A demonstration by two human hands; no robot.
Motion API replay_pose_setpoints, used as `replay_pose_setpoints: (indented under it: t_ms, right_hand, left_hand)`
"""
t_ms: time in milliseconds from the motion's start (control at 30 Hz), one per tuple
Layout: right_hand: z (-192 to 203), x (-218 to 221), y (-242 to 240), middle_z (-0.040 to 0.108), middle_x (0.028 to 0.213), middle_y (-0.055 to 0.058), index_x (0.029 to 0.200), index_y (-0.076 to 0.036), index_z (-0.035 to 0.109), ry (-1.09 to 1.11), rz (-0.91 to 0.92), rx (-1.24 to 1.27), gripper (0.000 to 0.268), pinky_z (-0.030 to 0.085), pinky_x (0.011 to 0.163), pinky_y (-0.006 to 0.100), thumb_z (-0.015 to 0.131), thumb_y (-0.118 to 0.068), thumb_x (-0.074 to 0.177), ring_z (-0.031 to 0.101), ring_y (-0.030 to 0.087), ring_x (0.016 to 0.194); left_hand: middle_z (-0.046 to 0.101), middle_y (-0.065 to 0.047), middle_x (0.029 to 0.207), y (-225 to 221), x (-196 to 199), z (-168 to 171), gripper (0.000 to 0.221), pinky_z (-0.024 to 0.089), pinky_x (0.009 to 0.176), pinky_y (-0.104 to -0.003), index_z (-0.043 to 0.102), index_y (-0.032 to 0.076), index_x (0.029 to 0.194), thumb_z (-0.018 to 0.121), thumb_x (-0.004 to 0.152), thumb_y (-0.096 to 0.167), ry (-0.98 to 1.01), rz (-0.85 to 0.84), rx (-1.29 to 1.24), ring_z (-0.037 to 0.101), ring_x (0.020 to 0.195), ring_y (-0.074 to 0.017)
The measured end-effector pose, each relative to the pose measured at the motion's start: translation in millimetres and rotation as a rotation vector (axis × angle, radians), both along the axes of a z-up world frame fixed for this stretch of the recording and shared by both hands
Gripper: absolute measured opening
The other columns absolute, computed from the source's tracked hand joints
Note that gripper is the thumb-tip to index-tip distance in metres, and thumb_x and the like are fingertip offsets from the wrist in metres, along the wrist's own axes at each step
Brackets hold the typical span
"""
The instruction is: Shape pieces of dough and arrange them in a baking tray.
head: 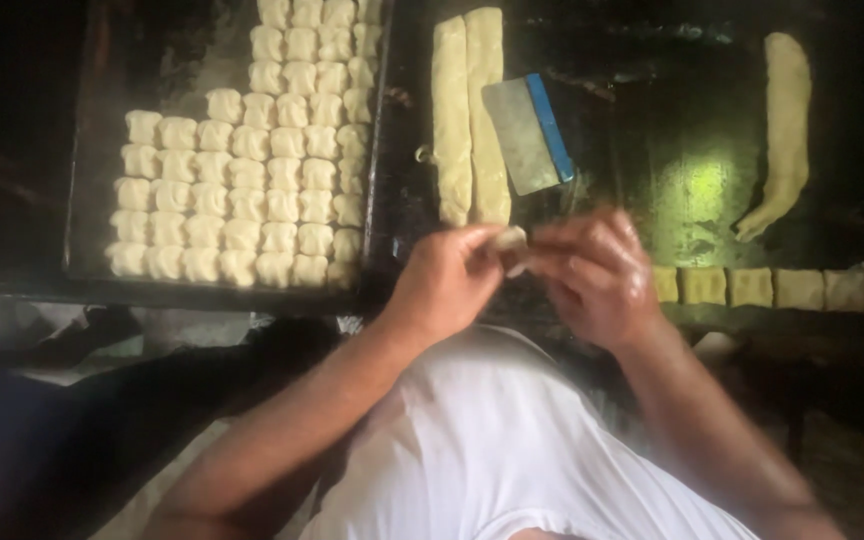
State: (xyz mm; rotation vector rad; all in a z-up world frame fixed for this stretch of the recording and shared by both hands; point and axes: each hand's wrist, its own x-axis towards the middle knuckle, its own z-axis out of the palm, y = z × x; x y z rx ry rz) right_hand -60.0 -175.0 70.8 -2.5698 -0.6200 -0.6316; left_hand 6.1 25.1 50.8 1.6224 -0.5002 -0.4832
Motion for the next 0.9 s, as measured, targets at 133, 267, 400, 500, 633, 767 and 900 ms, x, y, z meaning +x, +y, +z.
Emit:
replay_pose_setpoints:
  t_ms: [133,267,400,500,633,767,900]
  right_hand:
    - [2,5,13,0.070,0.122,0.015,0.111,-0.007,0.073,0.099,-0.054,0.032,0.039,0.053,0.097,0.045,0.080,-0.002,0.072,0.067,0.036,0.113]
    - [-35,8,11,0.074,0.108,0.007,0.108,-0.009,0.071,0.819,-0.195,0.730,0.028,0.058,0.090,0.036,0.076,-0.005,0.081,0.071,0.023,0.103]
    - [-81,11,13,0.075,0.100,0.007,0.104,-0.006,0.074,0.971,-0.370,0.660,0.016,0.059,0.082,0.033,0.074,-0.008,0.088,0.072,0.019,0.094]
    - [-94,10,2,0.076,0.106,0.007,0.112,-0.010,0.076,0.955,-0.450,0.323,0.019,0.060,0.081,0.034,0.069,-0.016,0.095,0.074,0.020,0.094]
    - [-59,8,19,0.076,0.113,0.010,0.121,-0.011,0.074,0.863,-0.376,0.161,0.029,0.060,0.084,0.037,0.072,-0.023,0.095,0.074,0.023,0.097]
    - [-62,5,27,0.074,0.118,0.016,0.124,-0.007,0.071,0.748,-0.300,0.139,0.046,0.060,0.082,0.040,0.080,-0.028,0.083,0.071,0.028,0.104]
    - [-63,30,31,0.076,0.114,0.011,0.127,-0.004,0.067,1.056,-0.236,0.802,0.053,0.061,0.084,0.036,0.080,-0.031,0.084,0.074,0.021,0.101]
  left_hand:
    - [0.077,-0.012,0.089,4,0,-11,0.031,0.059,0.071,-0.029,0.069,-0.002,0.124,0.069,0.095,0.007,-0.053,-0.043,0.067,0.076,0.080,-0.0129]
    - [0.071,-0.019,0.116,12,4,-32,0.076,0.056,0.089,-0.031,0.029,0.001,0.153,0.067,0.088,0.002,0.032,-0.026,-0.059,0.071,0.101,-0.0213]
    - [0.059,-0.024,0.144,40,19,-36,0.075,0.053,0.107,-0.038,0.036,0.001,0.156,0.062,0.087,-0.009,-0.129,0.126,-0.154,0.064,0.126,-0.0296]
    - [0.063,-0.019,0.142,69,28,-39,0.059,0.058,0.104,-0.036,0.049,0.001,0.149,0.058,0.091,-0.010,-0.152,0.203,-0.150,0.069,0.121,-0.0257]
    - [0.066,-0.016,0.137,107,30,-23,0.050,0.059,0.093,-0.031,0.055,0.001,0.141,0.056,0.093,-0.010,-0.091,0.303,-0.179,0.070,0.112,-0.0205]
    - [0.068,-0.013,0.132,141,28,-30,0.043,0.057,0.083,-0.027,0.057,0.000,0.137,0.056,0.095,-0.007,-0.029,0.404,-0.224,0.069,0.106,-0.0154]
    - [0.070,-0.011,0.129,171,29,-34,0.037,0.057,0.086,-0.027,0.059,0.001,0.136,0.060,0.099,-0.004,-0.067,0.514,-0.214,0.068,0.103,-0.0142]
